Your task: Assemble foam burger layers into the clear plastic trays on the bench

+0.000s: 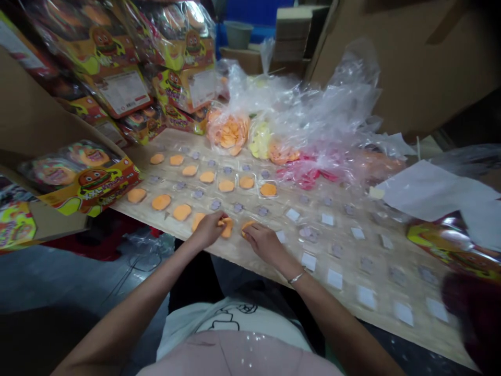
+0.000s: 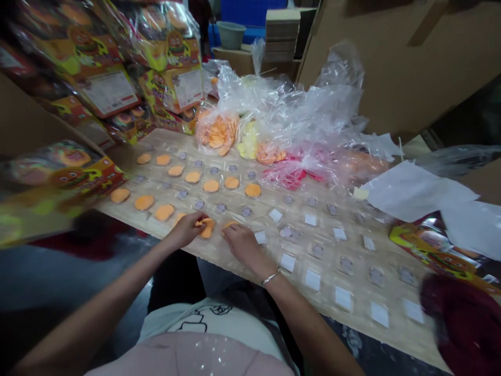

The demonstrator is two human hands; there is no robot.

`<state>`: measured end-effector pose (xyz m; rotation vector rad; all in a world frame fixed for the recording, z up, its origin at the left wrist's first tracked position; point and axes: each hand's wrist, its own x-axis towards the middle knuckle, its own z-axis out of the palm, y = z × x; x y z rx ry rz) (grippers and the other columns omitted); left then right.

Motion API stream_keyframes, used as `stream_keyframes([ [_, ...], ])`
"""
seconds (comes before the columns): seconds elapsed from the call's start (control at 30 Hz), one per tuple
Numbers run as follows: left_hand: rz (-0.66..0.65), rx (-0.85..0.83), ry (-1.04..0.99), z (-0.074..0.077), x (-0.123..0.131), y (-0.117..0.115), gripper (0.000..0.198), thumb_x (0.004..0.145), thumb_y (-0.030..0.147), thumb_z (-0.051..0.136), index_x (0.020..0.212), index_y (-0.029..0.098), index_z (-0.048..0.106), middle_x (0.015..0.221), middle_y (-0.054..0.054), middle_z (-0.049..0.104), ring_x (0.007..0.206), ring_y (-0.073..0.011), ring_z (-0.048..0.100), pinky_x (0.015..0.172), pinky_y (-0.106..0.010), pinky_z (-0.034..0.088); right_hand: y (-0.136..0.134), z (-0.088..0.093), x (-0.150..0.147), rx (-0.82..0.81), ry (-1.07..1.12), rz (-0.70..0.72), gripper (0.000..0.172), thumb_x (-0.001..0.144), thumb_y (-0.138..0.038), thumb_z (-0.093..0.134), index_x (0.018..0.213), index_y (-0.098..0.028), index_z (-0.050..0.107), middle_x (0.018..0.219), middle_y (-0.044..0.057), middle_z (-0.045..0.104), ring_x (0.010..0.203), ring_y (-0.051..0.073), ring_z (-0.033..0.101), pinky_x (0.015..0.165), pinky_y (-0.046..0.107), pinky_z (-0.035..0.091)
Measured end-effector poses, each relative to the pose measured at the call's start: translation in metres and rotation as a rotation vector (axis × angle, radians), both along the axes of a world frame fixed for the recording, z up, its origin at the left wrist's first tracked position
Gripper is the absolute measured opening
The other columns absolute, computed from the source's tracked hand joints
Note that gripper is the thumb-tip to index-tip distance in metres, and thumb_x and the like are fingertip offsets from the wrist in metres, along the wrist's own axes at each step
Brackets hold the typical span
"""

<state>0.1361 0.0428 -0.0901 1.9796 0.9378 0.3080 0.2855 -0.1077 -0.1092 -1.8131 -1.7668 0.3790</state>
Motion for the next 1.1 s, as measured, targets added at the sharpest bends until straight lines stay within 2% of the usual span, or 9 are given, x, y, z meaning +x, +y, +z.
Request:
stream_keyframes([
  [0.13,0.013,0.168,0.050,-0.007,0.006,-0.013,0.029,0.065,0.003,0.055,0.086,0.020,0.065,0.095,-0.008,0.060,0.091,-0.0261,0.056,0.077,-0.035,0.042,-0.003,0.000,0.005,0.025,0.088,0.026,0.017,0.094,-0.015,0.047,0.095,-0.018,0.063,0.094,0.007,0.066,0.086,0.018,0.061,0.078,0.030,0.047],
  [0.3,0.133,0.320,-0.023,0.007,-0.006,-0.020,0.047,0.072,0.009,0.058,0.117,0.022,0.057,0.111,-0.009,0.052,0.097,-0.0246,0.054,0.083,-0.036,0.045,-0.003,0.010,0.008,0.112,0.245,-0.051,0.019,0.093,-0.015,0.044,0.097,-0.020,0.063,0.097,0.007,0.064,0.089,0.019,0.061,0.079,0.031,0.049],
  [0.47,0.256,-0.175,-0.260,0.028,-0.006,-0.042,0.056,0.084,0.048,0.054,0.132,0.021,0.043,0.100,-0.006,0.058,0.090,-0.0210,0.059,0.084,-0.034,0.047,-0.004,0.038,-0.017,0.099,0.552,-0.152,0.027,0.084,-0.027,0.064,0.110,-0.022,0.060,0.104,0.007,0.061,0.088,0.019,0.061,0.081,0.034,0.050],
  [0.53,0.180,-0.347,-0.262,0.034,0.003,-0.061,0.061,0.087,0.053,0.048,0.137,0.020,0.036,0.106,-0.008,0.061,0.100,-0.0229,0.060,0.090,-0.036,0.046,-0.007,0.044,-0.029,0.125,0.647,-0.135,0.029,0.077,-0.027,0.070,0.105,-0.023,0.062,0.108,0.007,0.061,0.095,0.020,0.060,0.087,0.036,0.049],
  [0.63,-0.003,-0.388,-0.266,0.036,0.019,-0.087,0.058,0.092,0.052,0.038,0.139,0.018,0.035,0.122,-0.012,0.058,0.113,-0.0243,0.057,0.097,-0.040,0.044,-0.023,0.044,-0.029,0.182,0.770,-0.195,0.008,0.080,-0.025,0.064,0.087,-0.021,0.063,0.102,0.005,0.063,0.098,0.020,0.058,0.088,0.034,0.047],
  [0.77,-0.433,0.149,-0.166,0.017,0.038,-0.098,0.040,0.093,0.038,0.045,0.127,0.018,0.051,0.130,-0.012,0.057,0.126,-0.0291,0.046,0.105,-0.050,0.035,-0.066,0.032,0.014,0.119,0.924,-0.544,0.020,0.080,-0.039,0.063,0.079,-0.019,0.060,0.075,0.000,0.061,0.071,0.015,0.056,0.067,0.027,0.045],
  [0.87,-0.659,0.612,-0.051,-0.008,0.047,-0.106,0.029,0.089,0.019,0.051,0.117,0.017,0.058,0.124,-0.011,0.062,0.129,-0.0320,0.043,0.109,-0.060,0.021,-0.097,0.025,0.049,0.059,1.051,-0.725,0.030,0.074,-0.045,0.066,0.088,-0.018,0.062,0.077,-0.001,0.061,0.067,0.014,0.054,0.061,0.025,0.042],
  [0.97,-0.691,0.799,-0.037,-0.026,0.047,-0.121,0.024,0.091,0.012,0.045,0.109,0.017,0.061,0.105,-0.008,0.068,0.112,-0.0253,0.055,0.109,-0.056,0.022,-0.109,0.024,0.063,0.001,1.062,-0.680,0.036,0.073,-0.038,0.066,0.103,-0.018,0.061,0.086,0.001,0.063,0.073,0.015,0.057,0.066,0.026,0.045],
  [1.1,-0.686,0.890,-0.143,-0.033,0.042,-0.137,0.018,0.092,0.015,0.047,0.103,0.015,0.061,0.088,-0.005,0.067,0.088,-0.0196,0.059,0.096,-0.045,0.036,-0.091,0.023,0.053,-0.018,0.740,-0.548,0.029,0.078,-0.023,0.055,0.106,-0.018,0.060,0.098,0.004,0.064,0.087,0.018,0.059,0.078,0.030,0.047],
])
